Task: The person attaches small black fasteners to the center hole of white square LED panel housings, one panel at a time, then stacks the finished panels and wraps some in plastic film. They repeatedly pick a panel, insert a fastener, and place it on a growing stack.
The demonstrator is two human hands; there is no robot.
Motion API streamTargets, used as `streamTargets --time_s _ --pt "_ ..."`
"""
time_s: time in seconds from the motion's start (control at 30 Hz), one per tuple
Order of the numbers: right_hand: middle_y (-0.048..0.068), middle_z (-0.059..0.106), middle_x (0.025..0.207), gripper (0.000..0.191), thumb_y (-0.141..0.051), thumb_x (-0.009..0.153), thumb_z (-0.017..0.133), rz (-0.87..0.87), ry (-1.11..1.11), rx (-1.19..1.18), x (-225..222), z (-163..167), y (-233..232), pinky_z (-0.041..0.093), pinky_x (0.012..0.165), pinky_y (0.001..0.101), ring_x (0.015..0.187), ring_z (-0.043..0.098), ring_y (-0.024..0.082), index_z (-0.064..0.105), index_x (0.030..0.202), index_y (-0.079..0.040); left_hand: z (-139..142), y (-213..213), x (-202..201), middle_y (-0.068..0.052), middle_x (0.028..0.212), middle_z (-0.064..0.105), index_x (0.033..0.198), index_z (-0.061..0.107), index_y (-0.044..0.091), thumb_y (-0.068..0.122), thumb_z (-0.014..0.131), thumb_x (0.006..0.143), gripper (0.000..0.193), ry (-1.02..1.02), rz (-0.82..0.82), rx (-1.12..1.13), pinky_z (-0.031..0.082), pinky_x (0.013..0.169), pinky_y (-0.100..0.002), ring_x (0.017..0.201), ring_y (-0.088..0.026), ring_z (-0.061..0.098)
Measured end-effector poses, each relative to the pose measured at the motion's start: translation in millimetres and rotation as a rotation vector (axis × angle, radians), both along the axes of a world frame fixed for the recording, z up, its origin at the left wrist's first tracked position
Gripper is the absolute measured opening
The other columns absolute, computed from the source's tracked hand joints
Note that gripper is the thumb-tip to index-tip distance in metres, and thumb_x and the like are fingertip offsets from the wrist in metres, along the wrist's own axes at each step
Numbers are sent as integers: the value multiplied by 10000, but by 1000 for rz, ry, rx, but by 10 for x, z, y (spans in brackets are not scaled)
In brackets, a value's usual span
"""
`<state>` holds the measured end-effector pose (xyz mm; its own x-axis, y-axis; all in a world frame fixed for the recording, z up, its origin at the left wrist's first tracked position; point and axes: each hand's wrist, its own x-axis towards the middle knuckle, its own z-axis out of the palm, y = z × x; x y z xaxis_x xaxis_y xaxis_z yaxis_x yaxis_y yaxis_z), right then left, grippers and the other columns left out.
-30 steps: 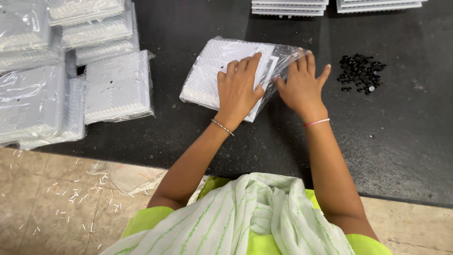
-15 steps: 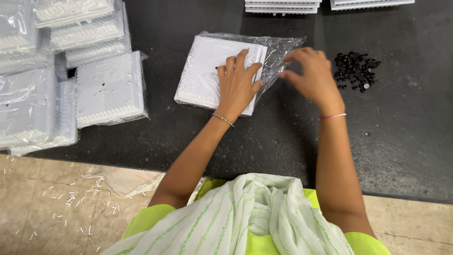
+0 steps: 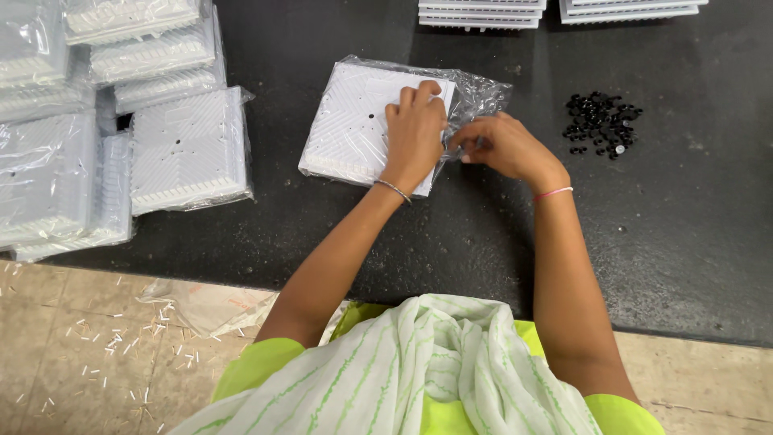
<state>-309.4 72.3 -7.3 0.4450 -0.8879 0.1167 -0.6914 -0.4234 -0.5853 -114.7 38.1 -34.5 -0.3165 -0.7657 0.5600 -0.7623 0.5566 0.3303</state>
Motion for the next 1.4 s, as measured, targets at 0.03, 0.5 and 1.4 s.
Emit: streamTargets --time_s 0.03,0.5,1.4 --pt "5 727 933 179 -106 807 760 13 20 -7 -22 6 2 437 970 399 908 637 247 783 971 -172 8 -50 15 -36 1271 597 805 669 102 4 711 782 109 37 10 54 397 887 -458 1131 -277 534" --pt "95 609 882 109 -15 822 717 -192 -36 -97 -269 85 10 521 760 403 828 640 269 761 864 -106 285 -502 289 -69 1236 632 975 668 92 214 725 986 135 508 -281 85 462 1038 -420 1207 -273 581" --pt "35 646 969 526 -123 1016 614 -384 -862 497 738 -600 -447 592 610 289 741 642 109 453 1509 -39 -193 -831 1993 -49 796 751 959 773 -29 201 791 895 240 877 247 593 531 643 -258 709 -91 659"
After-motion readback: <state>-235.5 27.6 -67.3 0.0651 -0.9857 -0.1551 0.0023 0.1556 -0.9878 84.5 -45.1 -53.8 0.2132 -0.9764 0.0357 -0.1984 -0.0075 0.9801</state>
